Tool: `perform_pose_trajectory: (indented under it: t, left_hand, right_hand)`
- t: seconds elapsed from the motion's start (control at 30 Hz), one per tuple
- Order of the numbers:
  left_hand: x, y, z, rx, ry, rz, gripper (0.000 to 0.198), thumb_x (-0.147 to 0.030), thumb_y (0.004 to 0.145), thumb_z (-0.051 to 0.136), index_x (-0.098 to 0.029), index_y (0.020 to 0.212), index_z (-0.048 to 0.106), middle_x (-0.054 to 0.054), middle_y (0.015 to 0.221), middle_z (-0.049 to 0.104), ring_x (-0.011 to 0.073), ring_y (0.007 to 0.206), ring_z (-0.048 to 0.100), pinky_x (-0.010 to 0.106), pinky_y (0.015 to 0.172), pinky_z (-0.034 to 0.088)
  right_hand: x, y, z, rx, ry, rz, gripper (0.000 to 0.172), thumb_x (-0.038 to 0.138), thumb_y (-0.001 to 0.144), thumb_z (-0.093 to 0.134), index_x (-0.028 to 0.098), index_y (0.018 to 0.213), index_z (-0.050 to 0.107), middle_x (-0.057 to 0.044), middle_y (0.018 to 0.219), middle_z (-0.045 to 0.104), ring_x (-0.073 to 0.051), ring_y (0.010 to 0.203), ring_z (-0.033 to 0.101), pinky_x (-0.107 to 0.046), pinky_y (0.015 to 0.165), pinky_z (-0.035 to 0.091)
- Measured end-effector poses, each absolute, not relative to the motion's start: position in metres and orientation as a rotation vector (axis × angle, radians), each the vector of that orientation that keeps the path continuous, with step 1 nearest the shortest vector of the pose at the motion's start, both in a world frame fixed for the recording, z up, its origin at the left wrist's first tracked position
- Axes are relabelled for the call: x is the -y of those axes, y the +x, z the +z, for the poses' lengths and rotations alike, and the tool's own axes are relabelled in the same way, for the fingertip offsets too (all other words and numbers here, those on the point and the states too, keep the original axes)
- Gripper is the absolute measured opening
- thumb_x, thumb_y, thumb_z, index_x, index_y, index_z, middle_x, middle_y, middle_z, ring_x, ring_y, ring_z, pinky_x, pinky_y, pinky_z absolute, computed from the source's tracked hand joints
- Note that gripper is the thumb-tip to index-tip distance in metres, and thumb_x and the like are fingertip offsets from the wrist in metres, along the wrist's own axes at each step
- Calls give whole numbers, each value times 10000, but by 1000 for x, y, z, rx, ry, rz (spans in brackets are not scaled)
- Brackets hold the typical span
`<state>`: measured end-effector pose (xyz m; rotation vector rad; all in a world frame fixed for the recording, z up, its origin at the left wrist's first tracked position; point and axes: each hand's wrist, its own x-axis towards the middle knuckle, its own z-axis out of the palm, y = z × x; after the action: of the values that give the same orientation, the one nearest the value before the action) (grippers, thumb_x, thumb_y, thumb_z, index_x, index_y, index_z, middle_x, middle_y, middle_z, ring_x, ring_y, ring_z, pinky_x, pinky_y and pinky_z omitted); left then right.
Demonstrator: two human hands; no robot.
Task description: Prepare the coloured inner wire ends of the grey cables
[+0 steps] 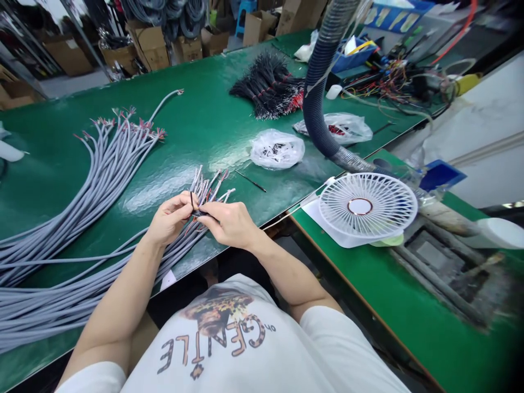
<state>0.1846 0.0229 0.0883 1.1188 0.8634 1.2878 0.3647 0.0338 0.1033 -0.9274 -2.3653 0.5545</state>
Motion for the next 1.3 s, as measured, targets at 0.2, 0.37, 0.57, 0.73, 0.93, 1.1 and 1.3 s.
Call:
perform_pose_trajectory:
  t: [0.2,0.37,0.57,0.73,0.93,1.1,1.3]
  left_hand:
    - [-22,186,91,-871,1085,1260,195,-334,701,759,-149,673,704,56,822,550,141,738,498,247,647,411]
    - [-23,187,92,-870,1068,1261,209,-332,676,773,-142,647,690,51,803,559,141,726,505,256,657,415]
    - [-23,184,89,-838,1026,1222,191,-316,690,749,-142,651,682,54,794,549,141,703,497,249,611,408]
    - [-24,185,92,-850,982,1233,242,-330,676,759,-137,606,632,46,730,531,142,687,484,246,603,397]
    - [-25,186,92,-874,982,1216,267,-355,685,757,-126,632,629,43,762,558,120,634,489,247,581,400]
    - [-21,186,83,-878,1094,1163,242,-350,721,743,-129,696,649,13,694,535,98,611,489,216,572,408]
    - [-21,178,81,-844,1299,1056,604,-316,696,780,-254,1248,540,73,1111,586,132,807,588,256,734,502]
  right_hand:
    - [-37,368,102,2362,-890,576,234,343,919,492,203,960,676,-62,945,739,-187,865,678,-253,690,446]
    - [-39,370,101,2337,-858,657,219,349,906,515,206,912,682,-62,927,739,-194,870,679,-254,699,444]
    - [-40,367,99,2329,-826,662,248,355,919,495,201,895,688,-66,915,739,-189,844,684,-249,698,450]
    - [-44,370,96,2301,-754,757,241,338,919,491,211,935,695,-55,932,738,-178,857,680,-253,737,463]
    - [-54,377,104,1966,-806,972,345,416,745,712,190,1003,678,-37,886,704,-148,713,616,-253,687,463]
    - [-51,357,117,1787,-761,1099,232,397,823,617,172,811,671,5,708,633,-104,619,532,-227,617,423]
    - [-112,385,117,1518,-911,843,286,430,821,597,158,739,631,38,589,508,-88,551,464,-220,563,390]
